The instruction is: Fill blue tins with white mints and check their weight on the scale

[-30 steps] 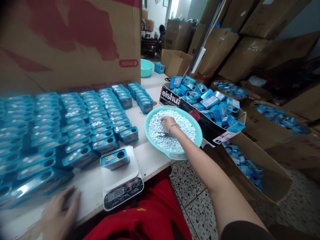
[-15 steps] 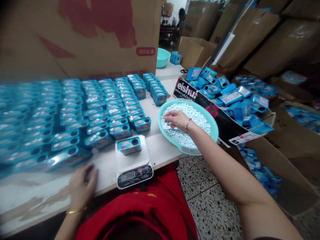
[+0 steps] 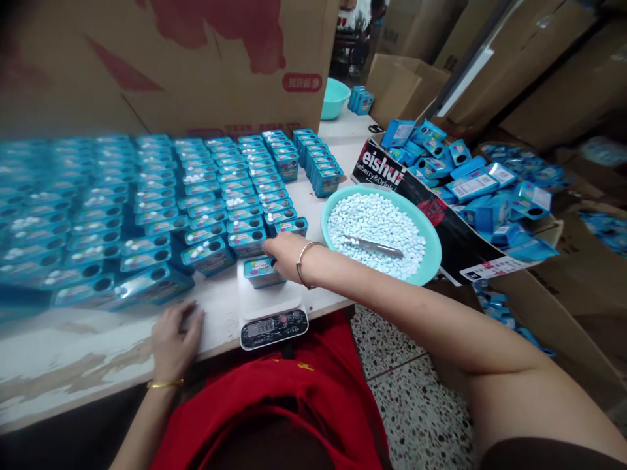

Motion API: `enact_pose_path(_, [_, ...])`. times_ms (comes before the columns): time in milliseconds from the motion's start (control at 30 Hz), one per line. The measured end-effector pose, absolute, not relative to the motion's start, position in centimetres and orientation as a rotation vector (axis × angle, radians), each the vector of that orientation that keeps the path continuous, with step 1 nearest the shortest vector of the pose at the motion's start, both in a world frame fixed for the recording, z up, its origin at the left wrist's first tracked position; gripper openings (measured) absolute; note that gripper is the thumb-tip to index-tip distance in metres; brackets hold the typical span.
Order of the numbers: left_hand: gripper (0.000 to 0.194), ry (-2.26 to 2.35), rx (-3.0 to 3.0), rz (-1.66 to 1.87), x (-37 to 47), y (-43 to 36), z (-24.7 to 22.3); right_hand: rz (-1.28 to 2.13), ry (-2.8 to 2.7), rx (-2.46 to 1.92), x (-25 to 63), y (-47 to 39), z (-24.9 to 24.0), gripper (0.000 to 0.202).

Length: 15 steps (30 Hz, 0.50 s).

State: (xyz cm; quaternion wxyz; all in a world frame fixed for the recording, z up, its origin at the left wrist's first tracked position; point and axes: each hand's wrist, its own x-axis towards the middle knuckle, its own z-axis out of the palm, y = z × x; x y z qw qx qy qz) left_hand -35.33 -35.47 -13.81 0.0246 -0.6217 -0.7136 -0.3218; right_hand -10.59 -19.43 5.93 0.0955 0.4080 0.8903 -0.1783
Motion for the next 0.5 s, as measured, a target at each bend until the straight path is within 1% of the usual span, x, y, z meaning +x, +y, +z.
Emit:
enact_pose_path(67, [0.027,-2.228,-1.917,-1.002,-35.3,-35.5,-13.8,-0.478,2.606,1.221,-10.8,-19.6,6.1,0.032])
enact_pose_path(133, [0.027,-2.251,-1.907,-1.013,-35.2,-35.5,-13.8,-0.45,2.585,1.215,-11.1,-19.9,6.3,0.036])
enact_pose_path(233, [0.026,-2.288,-1.898,-1.043,-35.1,-35.6,-13.8,-0.449,2.6,1.191,-11.5,-20.2,6.7,0.03])
enact_pose_path(333, [0.025,-2.319,-1.884,-1.071,-35.0,-35.6,-13.7,-0.555,2.713,1.293,-11.2,-19.8,7.0,0.018])
enact_pose_path(367, [0.025,-2.325,-1.881,-1.075,-34.9,-35.6,-13.7,-0.689,2.766,1.358,-10.9,-19.5,7.0,0.015])
enact_pose_path(400, [0.025,-2.327,-1.882,-1.076,-34.9,-35.7,-13.7,-0.905,2.799,1.438,-10.3,-19.1,7.0,0.013])
enact_pose_path(433, [0.025,-2.326,-1.883,-1.076,-34.8,-35.7,-13.7,-1.202,2.784,1.523,-9.7,-18.8,6.9,0.011])
enact_pose_path(500, [0.025,-2.316,-1.886,-1.07,-34.8,-35.7,-13.6,-1.879,2.554,1.684,-8.1,-18.1,6.5,0.01])
